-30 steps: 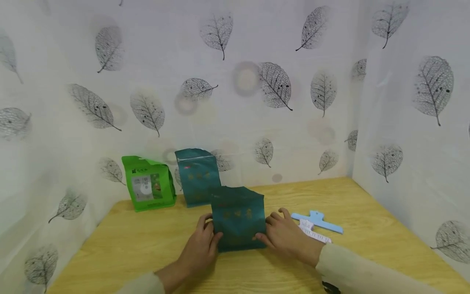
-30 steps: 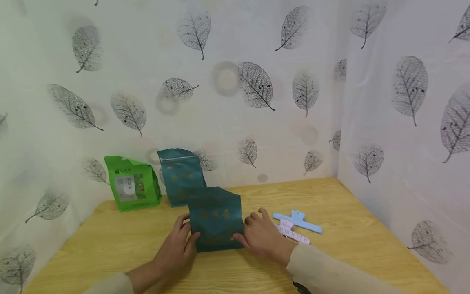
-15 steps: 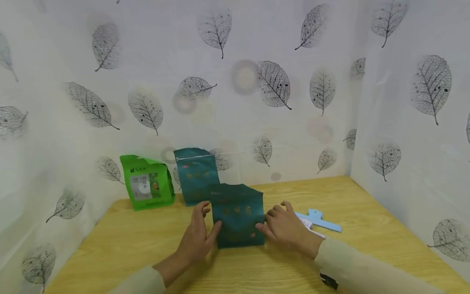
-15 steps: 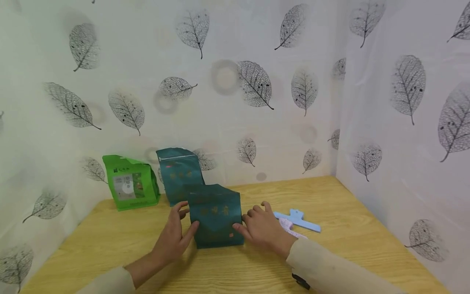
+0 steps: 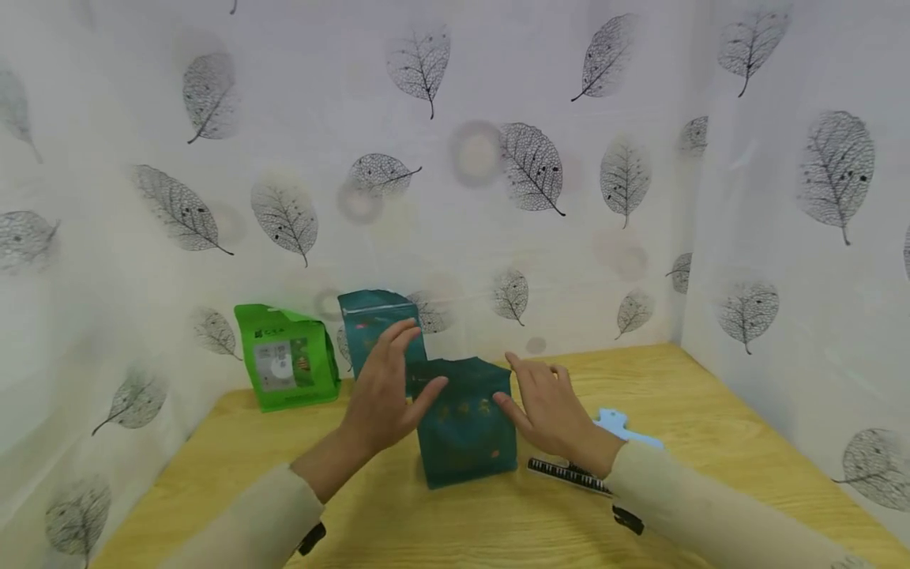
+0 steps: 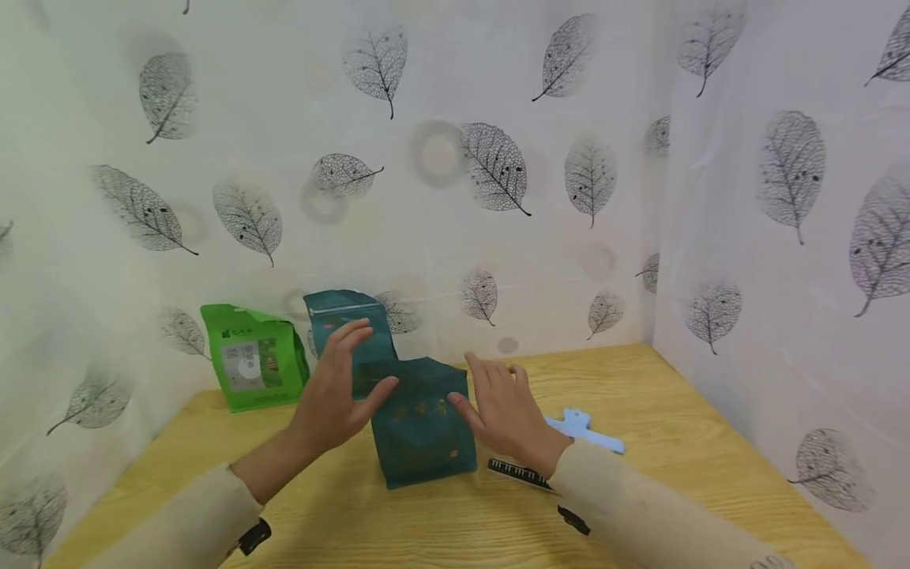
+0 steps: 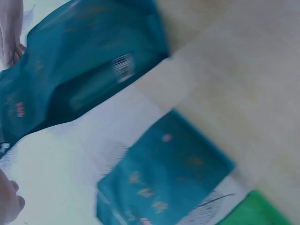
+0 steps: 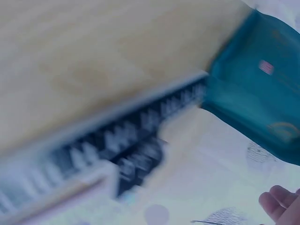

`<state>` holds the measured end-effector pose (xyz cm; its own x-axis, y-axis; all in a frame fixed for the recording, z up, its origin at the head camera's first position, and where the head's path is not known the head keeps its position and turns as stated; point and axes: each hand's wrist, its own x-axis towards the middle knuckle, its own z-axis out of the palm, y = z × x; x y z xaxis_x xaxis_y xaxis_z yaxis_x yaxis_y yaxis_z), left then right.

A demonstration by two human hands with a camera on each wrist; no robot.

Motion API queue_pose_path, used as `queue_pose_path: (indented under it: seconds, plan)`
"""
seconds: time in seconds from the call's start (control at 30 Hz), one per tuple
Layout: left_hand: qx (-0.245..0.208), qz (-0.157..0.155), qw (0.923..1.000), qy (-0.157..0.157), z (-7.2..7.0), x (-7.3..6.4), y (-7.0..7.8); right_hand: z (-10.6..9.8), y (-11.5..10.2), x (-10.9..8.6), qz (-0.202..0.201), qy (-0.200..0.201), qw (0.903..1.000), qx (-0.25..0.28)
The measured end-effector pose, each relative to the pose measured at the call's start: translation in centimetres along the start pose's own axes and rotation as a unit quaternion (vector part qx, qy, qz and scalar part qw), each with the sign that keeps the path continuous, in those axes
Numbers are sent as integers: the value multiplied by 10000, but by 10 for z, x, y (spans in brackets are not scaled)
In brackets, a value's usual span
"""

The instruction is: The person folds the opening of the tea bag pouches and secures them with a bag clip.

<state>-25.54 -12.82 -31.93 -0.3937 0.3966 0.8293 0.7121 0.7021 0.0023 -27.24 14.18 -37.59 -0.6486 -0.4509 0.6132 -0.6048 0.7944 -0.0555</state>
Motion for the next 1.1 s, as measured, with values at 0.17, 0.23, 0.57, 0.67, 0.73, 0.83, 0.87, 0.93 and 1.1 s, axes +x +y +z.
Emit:
queue_pose_path:
  seconds: [0.17,0.23,0.57,0.67,0.73,0.83,0.87,0.93,1.1]
  plan:
    - [762,537,9925,-797,-4,28,13,-12,-4,21,-393,423,9973,464]
    - [859,572,9860,-1307,-4,37,18,-13,-7,27,-546,401,9927,999]
    - [380,-178,9777,-2059,4,40,22,5,-15,35,-536,870,9725,2094]
    - [266,-208,9802,-1951,7,36,19,10,-16,35,-573,1113,9748,1848]
    - [245,-203,9806,-1936,10,33,15,14,-19,35,-599,1286,9753,1691]
    - [239,-186,9785,-2041,12,28,9,24,-22,34,-665,1530,9747,1486]
    - [246,-153,9779,-2071,13,26,6,27,-23,34,-683,1596,9742,1440]
    - [252,-90,9772,-2108,16,22,2,31,-23,34,-685,1652,9744,1360]
    - [316,201,9780,-2052,19,20,-3,32,-22,34,-664,1697,9745,1305]
